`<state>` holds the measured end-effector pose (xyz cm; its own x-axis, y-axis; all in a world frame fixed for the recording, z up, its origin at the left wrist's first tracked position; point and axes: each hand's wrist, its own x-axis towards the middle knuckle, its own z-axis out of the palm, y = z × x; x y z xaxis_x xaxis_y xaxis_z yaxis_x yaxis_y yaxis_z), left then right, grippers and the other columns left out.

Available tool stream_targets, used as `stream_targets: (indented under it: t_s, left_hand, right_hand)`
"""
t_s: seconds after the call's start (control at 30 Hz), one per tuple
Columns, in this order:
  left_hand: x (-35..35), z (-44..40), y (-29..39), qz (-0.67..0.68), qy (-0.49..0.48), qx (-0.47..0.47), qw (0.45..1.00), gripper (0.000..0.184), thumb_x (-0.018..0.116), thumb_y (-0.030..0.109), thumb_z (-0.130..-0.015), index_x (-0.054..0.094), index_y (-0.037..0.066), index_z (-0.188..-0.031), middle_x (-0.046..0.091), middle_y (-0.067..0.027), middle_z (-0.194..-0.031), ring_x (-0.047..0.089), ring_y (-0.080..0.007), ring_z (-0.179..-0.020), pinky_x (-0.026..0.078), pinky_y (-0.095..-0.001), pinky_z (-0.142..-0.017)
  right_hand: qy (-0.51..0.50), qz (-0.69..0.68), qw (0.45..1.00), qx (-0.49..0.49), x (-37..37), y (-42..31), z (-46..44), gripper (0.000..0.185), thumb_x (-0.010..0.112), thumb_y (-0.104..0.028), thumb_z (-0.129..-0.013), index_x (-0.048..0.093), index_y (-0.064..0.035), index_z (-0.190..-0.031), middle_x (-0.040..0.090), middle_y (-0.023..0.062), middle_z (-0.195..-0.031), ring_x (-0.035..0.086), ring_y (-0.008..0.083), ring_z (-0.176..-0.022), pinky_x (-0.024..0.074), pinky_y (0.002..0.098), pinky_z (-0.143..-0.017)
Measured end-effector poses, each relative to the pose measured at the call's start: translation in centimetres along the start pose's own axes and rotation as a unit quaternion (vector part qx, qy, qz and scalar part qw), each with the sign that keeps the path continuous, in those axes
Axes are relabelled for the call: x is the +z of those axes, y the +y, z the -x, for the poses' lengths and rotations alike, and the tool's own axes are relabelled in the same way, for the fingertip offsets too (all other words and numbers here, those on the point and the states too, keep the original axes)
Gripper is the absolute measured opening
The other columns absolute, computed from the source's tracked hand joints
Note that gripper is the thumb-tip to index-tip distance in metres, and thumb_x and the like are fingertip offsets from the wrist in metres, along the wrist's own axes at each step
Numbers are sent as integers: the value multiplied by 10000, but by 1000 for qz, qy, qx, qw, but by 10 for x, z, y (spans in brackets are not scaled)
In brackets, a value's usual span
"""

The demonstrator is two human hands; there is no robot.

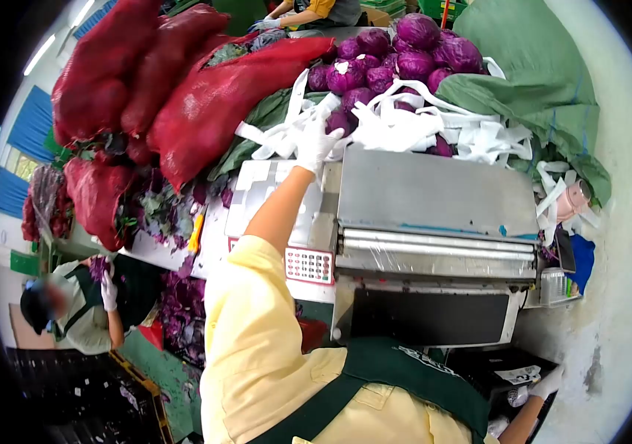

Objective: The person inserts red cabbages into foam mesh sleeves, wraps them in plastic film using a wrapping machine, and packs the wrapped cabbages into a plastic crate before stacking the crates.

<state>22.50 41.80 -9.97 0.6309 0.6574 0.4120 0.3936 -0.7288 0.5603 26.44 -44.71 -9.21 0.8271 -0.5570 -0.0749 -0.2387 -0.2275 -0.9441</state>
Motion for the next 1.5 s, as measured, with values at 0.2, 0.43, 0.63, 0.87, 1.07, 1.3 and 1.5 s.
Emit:
stream_targets:
  t_s: [0.2,0.43,0.63,0.87,1.07,1.3,1.5]
  left_hand:
    - [37,-38,-21,-71,-50,-168,982,1049,842,520,-532,407,23,-1348,599,-208,-1206,582,-336,-1128,490,-425,-916]
    - [-6,-58,-79,502,-44,-329,799,726,811,339,-742,481,43,-1317,608,-135,-1174,610,-232,-1047,502,-382,-898]
    - [-137,-27,45,616,-8,-149,773,734,761,211,-799,385,57,-1410,441,-112,-1391,484,-224,-1233,414,-344,-1033]
    - [-155,50,156,295,-133,187,928,930,849,242,-606,394,72,-1399,452,-178,-1359,443,-320,-1264,359,-408,-1066]
    - [-85,101,241,184,-288,224,913,871,808,312,-632,419,141,-1392,434,-231,-1336,452,-399,-1214,383,-420,-1038]
    - [-55,119,287,93,-282,263,918,776,807,407,-634,527,131,-1304,501,-231,-1282,507,-407,-1151,440,-440,-973]
    - [-75,181,323,429,-159,31,889,373,713,72,-824,622,52,-1185,642,-77,-1042,591,-112,-853,495,-248,-760]
  right_hand:
    - [-322,124,848,-402,275,-241,199,202,534,-53,-931,656,-14,-1088,641,90,-1112,578,196,-1046,422,309,-950]
    - [-595,181,735,-271,575,-298,263,458,613,-423,-875,670,-6,-1053,641,73,-900,570,145,-817,452,286,-770]
    - [-429,263,831,-238,708,-265,279,635,548,-575,-838,665,-5,-1092,648,230,-1124,604,360,-1101,463,431,-906]
    - [-453,-251,745,-420,573,-383,277,266,592,-147,-856,603,32,-1051,654,62,-913,592,132,-803,488,302,-755]
    - [-526,-184,759,-336,368,-413,216,272,556,-120,-946,553,-5,-1193,599,0,-1037,551,77,-876,454,233,-785]
    - [-642,101,743,-160,255,-316,170,196,652,-204,-890,656,-9,-880,590,-30,-776,497,34,-722,415,193,-637]
    - [-679,119,707,-162,230,-268,199,189,616,-184,-894,640,-1,-850,604,-10,-773,496,58,-714,427,237,-651]
